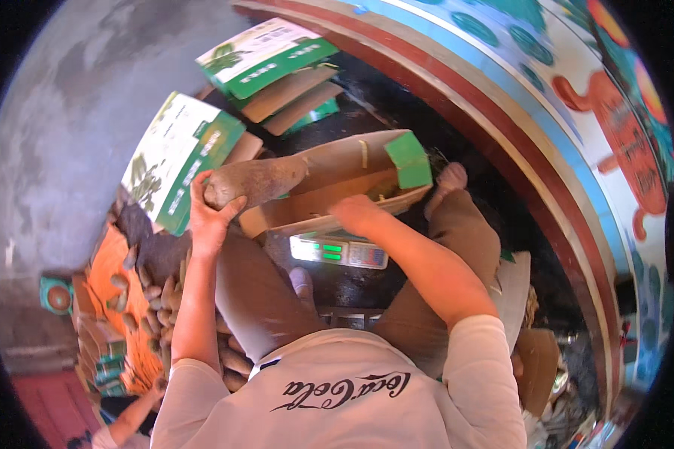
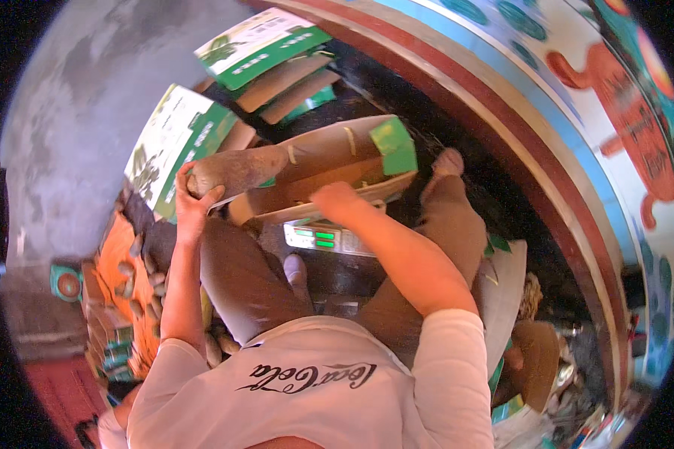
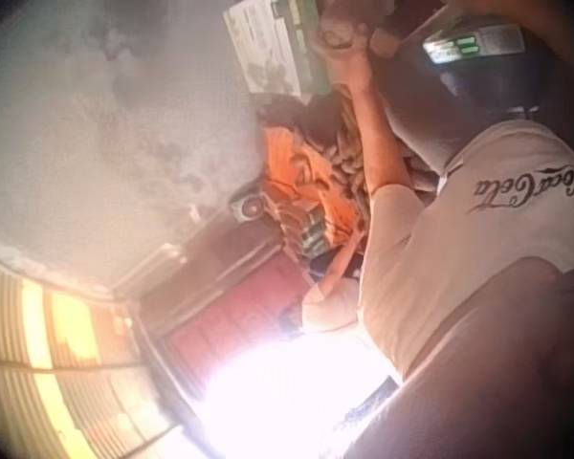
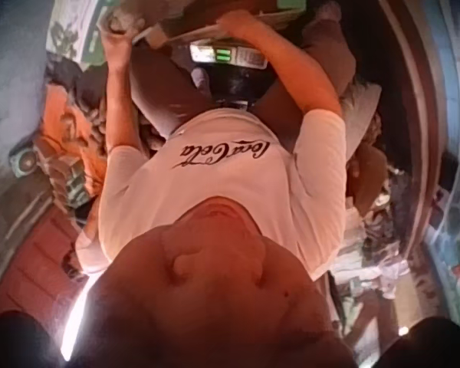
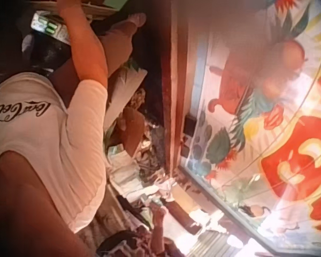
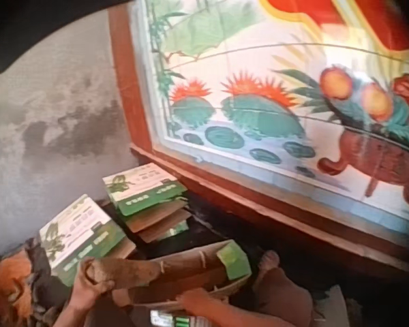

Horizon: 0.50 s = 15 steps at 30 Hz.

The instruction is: Picking up green radishes from a floor pile and packing them into cardboard boxes while using a digital scale.

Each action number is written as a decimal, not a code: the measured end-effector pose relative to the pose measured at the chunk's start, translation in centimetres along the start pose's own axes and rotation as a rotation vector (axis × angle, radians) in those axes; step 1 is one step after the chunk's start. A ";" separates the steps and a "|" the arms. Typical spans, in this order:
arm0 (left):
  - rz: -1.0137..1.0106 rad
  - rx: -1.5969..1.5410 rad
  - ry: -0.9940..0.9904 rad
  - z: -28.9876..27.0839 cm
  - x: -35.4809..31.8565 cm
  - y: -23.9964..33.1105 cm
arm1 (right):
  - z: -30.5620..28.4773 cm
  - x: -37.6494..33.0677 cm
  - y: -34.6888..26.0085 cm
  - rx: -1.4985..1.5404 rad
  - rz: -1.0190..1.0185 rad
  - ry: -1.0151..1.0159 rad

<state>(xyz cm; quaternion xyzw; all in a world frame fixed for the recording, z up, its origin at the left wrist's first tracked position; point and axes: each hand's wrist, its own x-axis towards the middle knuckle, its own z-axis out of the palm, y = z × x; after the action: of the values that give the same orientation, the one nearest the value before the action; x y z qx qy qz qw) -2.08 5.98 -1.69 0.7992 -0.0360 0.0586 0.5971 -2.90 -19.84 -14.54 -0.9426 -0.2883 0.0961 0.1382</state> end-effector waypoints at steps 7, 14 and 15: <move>-0.088 0.092 -0.211 9.1 3.6 -4.6 | -0.1 -0.4 -0.1 -0.045 0.016 -0.026; -0.573 -0.011 -0.291 12.7 4.2 -7.3 | 0.2 1.0 -0.4 -0.108 0.036 -0.060; -0.555 0.076 -0.356 12.3 4.5 -8.7 | 0.5 1.3 -0.4 -0.082 0.041 -0.062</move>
<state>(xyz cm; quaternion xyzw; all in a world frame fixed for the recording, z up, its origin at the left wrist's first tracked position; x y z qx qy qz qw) 4.07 -3.31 -12.76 0.7980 0.0815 -0.2458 0.5442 -2.16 -18.73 -14.99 -0.9499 -0.2765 0.1163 0.0882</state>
